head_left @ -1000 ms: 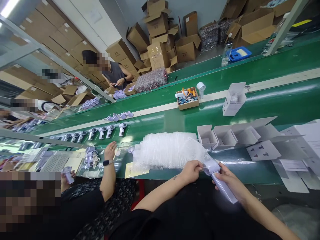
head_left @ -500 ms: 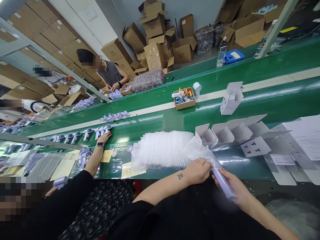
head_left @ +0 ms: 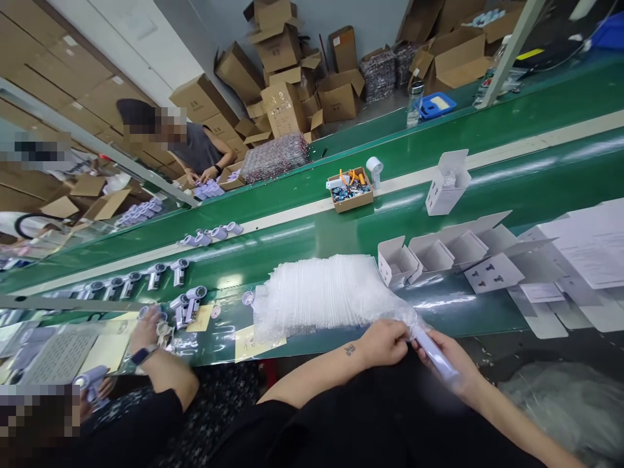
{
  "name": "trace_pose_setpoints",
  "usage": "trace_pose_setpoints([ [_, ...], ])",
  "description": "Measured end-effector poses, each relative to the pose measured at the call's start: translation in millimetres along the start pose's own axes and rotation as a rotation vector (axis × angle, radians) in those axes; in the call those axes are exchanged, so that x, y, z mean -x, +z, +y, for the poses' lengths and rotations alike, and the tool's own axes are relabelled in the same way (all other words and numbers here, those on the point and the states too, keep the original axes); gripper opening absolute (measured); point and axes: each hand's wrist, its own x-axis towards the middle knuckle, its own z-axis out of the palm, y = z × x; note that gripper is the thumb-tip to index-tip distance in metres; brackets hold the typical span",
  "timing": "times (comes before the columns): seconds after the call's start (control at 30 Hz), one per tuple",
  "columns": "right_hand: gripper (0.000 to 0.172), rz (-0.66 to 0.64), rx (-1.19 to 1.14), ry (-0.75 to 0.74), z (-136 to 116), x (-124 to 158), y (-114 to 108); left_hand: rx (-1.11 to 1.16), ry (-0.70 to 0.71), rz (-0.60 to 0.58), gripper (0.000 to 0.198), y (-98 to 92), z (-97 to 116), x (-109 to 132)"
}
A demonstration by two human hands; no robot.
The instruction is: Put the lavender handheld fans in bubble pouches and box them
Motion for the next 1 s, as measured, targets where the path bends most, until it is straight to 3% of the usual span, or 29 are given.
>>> trace_pose_setpoints([
  [0.1,0.015,0.107,-0.014,-0.055,12,-4,-2,0.122,-0.168,0.019,0.023,-3.8,6,-2],
  [0.2,0.020,0.166,0.008,-0.174,24,1,-5,0.169,-0.117,-0.038,0.032,-10.6,12,-3],
  [0.37,0.024,0.208,0.451,-0.390,35,30,-15,0.331,-0.217,-0.073,0.030,-23.1,21,2],
  [0.47,0.021,0.283,0.751,-0.586,41,47,-19,0.485,-0.247,-0.204,0.031,-30.2,26,8],
  [0.63,0.026,0.270,0.845,-0.739,49,70,-21,0.666,-0.320,-0.257,0.030,-37.3,26,14],
  [0.77,0.028,0.166,0.901,-0.793,30,87,-17,0.733,-0.291,-0.289,0.034,-42.0,32,12],
  [0.9,0.029,0.106,0.858,-0.860,-8,95,-15,0.790,-0.199,-0.181,0.038,-70.8,48,0],
  [0.93,0.029,0.068,0.826,-0.878,-17,95,-15,0.748,-0.123,-0.161,0.044,-80.6,51,-5],
  [1.0,0.030,-0.072,0.745,-0.889,-32,88,-13,0.563,0.047,-0.141,0.074,-95.8,55,-19],
])
